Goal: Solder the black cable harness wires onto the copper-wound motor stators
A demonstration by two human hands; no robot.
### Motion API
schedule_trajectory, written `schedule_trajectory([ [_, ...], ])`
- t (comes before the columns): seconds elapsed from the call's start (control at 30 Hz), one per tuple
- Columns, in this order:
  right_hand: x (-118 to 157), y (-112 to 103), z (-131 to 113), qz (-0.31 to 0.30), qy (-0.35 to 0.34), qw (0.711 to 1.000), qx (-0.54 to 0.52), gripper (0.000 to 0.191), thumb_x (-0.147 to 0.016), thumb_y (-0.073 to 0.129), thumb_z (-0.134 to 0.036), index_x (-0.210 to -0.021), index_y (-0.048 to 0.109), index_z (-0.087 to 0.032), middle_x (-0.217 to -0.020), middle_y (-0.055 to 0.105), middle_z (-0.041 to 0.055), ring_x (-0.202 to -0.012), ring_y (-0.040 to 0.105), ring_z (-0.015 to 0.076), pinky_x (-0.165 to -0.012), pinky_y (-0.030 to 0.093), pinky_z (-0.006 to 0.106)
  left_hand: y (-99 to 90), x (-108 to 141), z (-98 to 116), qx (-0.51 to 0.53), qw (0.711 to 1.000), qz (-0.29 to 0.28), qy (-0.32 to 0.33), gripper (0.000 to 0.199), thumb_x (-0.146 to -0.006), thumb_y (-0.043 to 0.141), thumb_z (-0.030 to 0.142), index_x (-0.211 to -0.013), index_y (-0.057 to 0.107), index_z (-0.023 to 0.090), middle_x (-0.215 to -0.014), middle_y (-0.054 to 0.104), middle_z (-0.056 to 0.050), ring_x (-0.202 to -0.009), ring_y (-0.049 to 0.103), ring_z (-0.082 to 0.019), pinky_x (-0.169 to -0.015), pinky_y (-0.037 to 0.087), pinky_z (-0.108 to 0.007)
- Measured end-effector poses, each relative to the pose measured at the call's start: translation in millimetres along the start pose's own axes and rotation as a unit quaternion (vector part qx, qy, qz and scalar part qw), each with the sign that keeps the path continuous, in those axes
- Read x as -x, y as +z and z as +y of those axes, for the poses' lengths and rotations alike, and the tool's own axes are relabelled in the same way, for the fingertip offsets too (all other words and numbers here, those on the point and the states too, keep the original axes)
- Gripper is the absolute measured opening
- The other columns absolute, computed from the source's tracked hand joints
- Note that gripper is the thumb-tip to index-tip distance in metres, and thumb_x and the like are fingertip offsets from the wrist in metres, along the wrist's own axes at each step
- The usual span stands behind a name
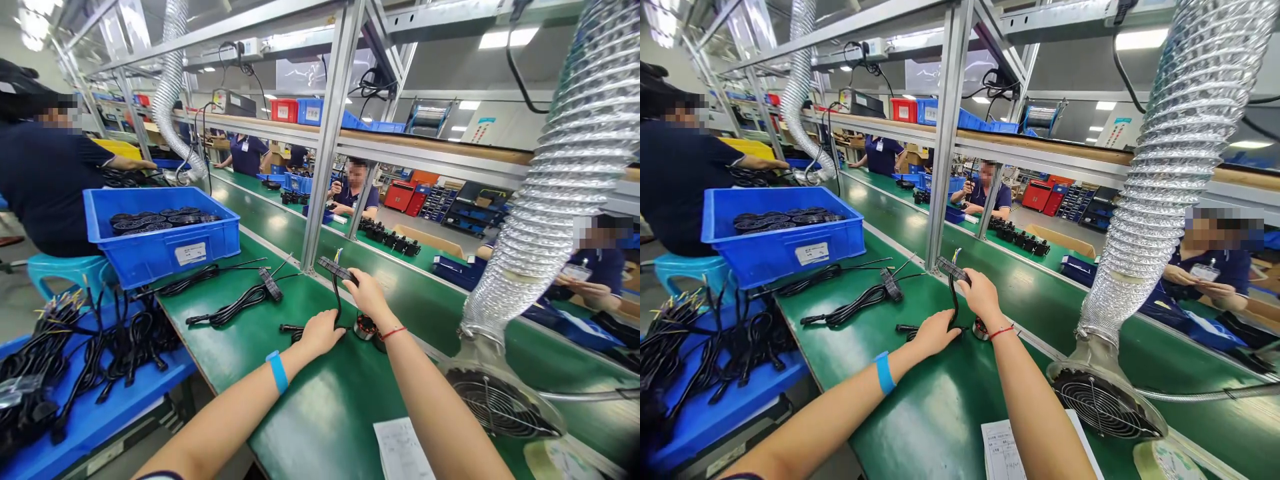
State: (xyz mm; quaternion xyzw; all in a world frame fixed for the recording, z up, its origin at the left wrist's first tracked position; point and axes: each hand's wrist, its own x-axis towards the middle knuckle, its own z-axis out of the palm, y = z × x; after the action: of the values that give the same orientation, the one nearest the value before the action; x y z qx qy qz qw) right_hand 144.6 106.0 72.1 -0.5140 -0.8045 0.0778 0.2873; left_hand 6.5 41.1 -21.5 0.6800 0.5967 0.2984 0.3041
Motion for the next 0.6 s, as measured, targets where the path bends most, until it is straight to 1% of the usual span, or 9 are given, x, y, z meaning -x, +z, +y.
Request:
schedule_trajectory([
  [0.07, 4, -6, 6, 0.005, 0.013, 1.000, 0.001, 0.030, -0.095, 0.056, -0.036, -0.119, 0.057, -0.017, -0.111, 0.062, 0.0075, -0.101, 0.060, 0.0214, -0.090, 0.050, 0.044, 1.2, -6, 1, -0.036, 0.999, -0.006, 0.012, 0.022, -0.083, 0.054, 0.034, -0.092, 0.061, 0.016, -0.110, 0.062, -0.016, -0.117, 0.052, -0.034, -0.105, 0.033, -0.048],
  [0.13, 8, -11, 12, 0.011, 0.030, 0.999, -0.002, 0.031, -0.095, 0.055, -0.037, -0.118, 0.057, -0.017, -0.109, 0.062, 0.0070, -0.097, 0.061, 0.0206, -0.087, 0.051, 0.043, -0.2, -10, -1, -0.054, 0.998, -0.014, 0.028, 0.023, -0.086, 0.048, 0.036, -0.083, 0.059, 0.016, -0.104, 0.062, -0.016, -0.111, 0.055, -0.033, -0.100, 0.037, -0.047],
  [0.23, 17, -16, 24, 0.020, 0.060, 0.998, -0.009, 0.031, -0.095, 0.054, -0.038, -0.117, 0.058, -0.016, -0.102, 0.063, 0.0058, -0.089, 0.062, 0.0186, -0.082, 0.053, 0.040, -6.5, -11, -7, -0.052, 0.996, -0.037, 0.055, 0.022, -0.087, 0.047, 0.037, -0.083, 0.058, 0.019, -0.087, 0.064, -0.011, -0.091, 0.062, -0.028, -0.086, 0.044, -0.040],
  [0.27, 20, -17, 27, 0.023, 0.068, 0.997, -0.012, 0.031, -0.095, 0.054, -0.038, -0.117, 0.058, -0.016, -0.101, 0.063, 0.0056, -0.087, 0.063, 0.0181, -0.080, 0.053, 0.039, -10.4, -10, -8, -0.045, 0.996, -0.042, 0.063, 0.020, -0.087, 0.047, 0.037, -0.085, 0.058, 0.021, -0.082, 0.064, -0.009, -0.085, 0.062, -0.026, -0.082, 0.044, -0.037],
  [0.33, 26, -18, 33, 0.028, 0.081, 0.996, -0.019, 0.031, -0.095, 0.055, -0.039, -0.116, 0.058, -0.016, -0.102, 0.063, 0.0057, -0.087, 0.062, 0.0181, -0.080, 0.053, 0.039, -21.3, -8, -9, -0.027, 0.996, -0.041, 0.078, 0.017, -0.088, 0.045, 0.034, -0.087, 0.058, 0.023, -0.077, 0.063, -0.005, -0.079, 0.061, -0.023, -0.078, 0.043, -0.032],
  [0.4, 30, -17, 37, 0.032, 0.091, 0.995, -0.031, 0.031, -0.094, 0.056, -0.038, -0.115, 0.058, -0.016, -0.104, 0.063, 0.0060, -0.089, 0.062, 0.0184, -0.081, 0.053, 0.039, -33.4, -7, -5, -0.004, 0.996, -0.033, 0.086, 0.020, -0.090, 0.041, 0.032, -0.084, 0.058, 0.022, -0.075, 0.062, -0.004, -0.078, 0.060, -0.021, -0.077, 0.042, -0.030],
  [0.47, 33, -15, 39, 0.035, 0.097, 0.994, -0.048, 0.030, -0.094, 0.056, -0.038, -0.115, 0.059, -0.016, -0.104, 0.063, 0.0061, -0.089, 0.062, 0.0183, -0.081, 0.053, 0.039, -40.8, -6, 1, 0.025, 0.996, -0.025, 0.088, 0.024, -0.090, 0.042, 0.036, -0.081, 0.058, 0.021, -0.078, 0.063, -0.004, -0.080, 0.060, -0.021, -0.077, 0.042, -0.030],
  [0.53, 33, -12, 39, 0.038, 0.099, 0.992, -0.067, 0.029, -0.095, 0.056, -0.038, -0.113, 0.059, -0.016, -0.104, 0.063, 0.0060, -0.089, 0.062, 0.0182, -0.081, 0.054, 0.039, -37.7, -6, 8, 0.061, 0.995, -0.021, 0.082, 0.024, -0.087, 0.049, 0.043, -0.086, 0.059, 0.021, -0.087, 0.065, -0.005, -0.085, 0.060, -0.021, -0.078, 0.042, -0.030],
  [0.6, 33, -9, 39, 0.042, 0.098, 0.991, -0.081, 0.029, -0.095, 0.056, -0.038, -0.113, 0.059, -0.015, -0.103, 0.063, 0.0059, -0.090, 0.062, 0.0185, -0.081, 0.053, 0.039, -23.8, -6, 13, 0.105, 0.992, -0.023, 0.066, 0.028, -0.081, 0.057, 0.046, -0.094, 0.059, 0.021, -0.092, 0.065, -0.005, -0.086, 0.060, -0.020, -0.076, 0.043, -0.029],
])
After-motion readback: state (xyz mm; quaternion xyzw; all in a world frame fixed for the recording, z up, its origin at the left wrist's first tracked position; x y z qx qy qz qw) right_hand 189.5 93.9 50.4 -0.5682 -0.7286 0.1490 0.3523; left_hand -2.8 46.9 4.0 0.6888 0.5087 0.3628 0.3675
